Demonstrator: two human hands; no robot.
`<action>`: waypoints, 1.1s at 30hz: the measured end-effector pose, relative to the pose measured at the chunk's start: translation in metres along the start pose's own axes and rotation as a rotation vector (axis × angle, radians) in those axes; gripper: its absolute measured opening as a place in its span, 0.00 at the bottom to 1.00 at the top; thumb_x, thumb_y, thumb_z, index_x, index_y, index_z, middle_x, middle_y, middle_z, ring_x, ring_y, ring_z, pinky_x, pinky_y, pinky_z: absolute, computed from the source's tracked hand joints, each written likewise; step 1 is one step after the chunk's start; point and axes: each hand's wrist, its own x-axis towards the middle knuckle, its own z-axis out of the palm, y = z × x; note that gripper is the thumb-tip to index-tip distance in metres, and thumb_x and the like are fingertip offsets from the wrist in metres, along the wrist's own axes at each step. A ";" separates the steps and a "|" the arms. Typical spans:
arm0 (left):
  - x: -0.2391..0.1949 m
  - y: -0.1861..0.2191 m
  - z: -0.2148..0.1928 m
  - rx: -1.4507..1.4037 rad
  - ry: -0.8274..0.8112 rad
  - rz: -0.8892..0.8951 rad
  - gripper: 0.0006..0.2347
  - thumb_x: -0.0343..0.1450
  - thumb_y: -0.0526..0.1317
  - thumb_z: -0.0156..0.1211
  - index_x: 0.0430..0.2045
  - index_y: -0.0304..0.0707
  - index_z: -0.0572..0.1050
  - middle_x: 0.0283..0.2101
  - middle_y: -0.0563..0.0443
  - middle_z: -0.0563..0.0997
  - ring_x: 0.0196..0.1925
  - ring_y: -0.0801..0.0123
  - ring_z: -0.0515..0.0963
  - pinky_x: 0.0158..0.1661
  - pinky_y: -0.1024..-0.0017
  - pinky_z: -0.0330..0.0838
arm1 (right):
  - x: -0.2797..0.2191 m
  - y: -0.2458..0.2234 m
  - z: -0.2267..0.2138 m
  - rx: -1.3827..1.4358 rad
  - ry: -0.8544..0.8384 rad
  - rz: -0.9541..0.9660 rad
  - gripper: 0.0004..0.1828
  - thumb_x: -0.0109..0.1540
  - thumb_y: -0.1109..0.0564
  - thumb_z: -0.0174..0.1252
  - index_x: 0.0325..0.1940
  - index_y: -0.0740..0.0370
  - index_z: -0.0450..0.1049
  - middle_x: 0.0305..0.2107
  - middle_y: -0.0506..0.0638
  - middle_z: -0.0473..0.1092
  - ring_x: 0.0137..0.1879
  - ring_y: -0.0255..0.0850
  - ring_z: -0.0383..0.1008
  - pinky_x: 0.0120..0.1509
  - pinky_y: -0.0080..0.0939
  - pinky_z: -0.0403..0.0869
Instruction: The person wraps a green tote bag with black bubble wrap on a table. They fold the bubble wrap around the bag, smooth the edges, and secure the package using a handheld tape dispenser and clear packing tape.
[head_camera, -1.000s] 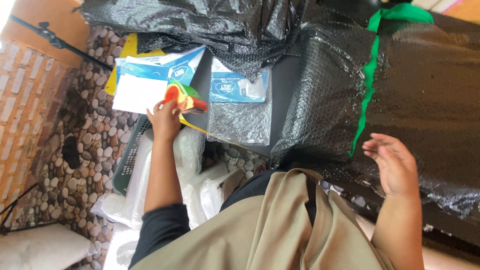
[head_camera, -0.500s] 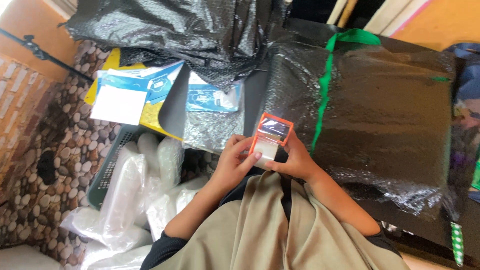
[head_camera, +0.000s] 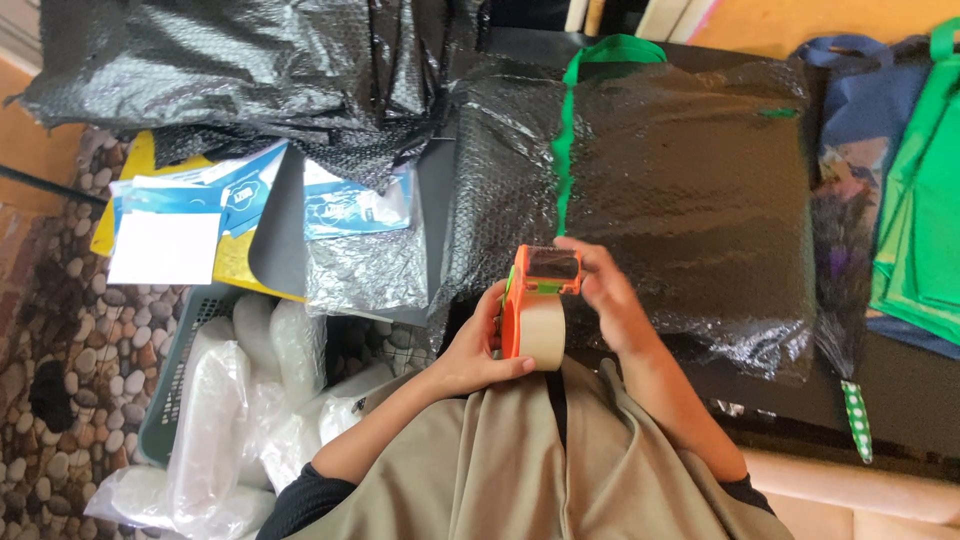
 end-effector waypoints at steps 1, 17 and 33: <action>0.000 -0.002 0.003 0.048 -0.010 -0.009 0.50 0.59 0.40 0.80 0.73 0.43 0.47 0.66 0.38 0.64 0.59 0.55 0.74 0.52 0.58 0.78 | 0.001 -0.020 -0.003 -0.020 0.140 0.055 0.39 0.64 0.32 0.53 0.71 0.59 0.67 0.51 0.56 0.64 0.58 0.44 0.64 0.66 0.49 0.67; -0.001 -0.018 0.008 0.072 -0.075 -0.095 0.52 0.57 0.39 0.82 0.73 0.36 0.47 0.61 0.34 0.65 0.56 0.50 0.76 0.46 0.58 0.81 | -0.015 -0.052 -0.005 -0.425 0.284 -0.140 0.32 0.52 0.56 0.77 0.60 0.57 0.77 0.40 0.48 0.74 0.45 0.38 0.74 0.49 0.37 0.73; 0.003 -0.004 0.000 0.545 0.187 0.256 0.11 0.75 0.45 0.61 0.38 0.36 0.72 0.51 0.38 0.70 0.56 0.39 0.70 0.55 0.51 0.65 | -0.009 -0.026 0.015 -1.007 0.468 -0.467 0.07 0.62 0.63 0.69 0.32 0.63 0.77 0.33 0.50 0.78 0.41 0.47 0.80 0.47 0.42 0.77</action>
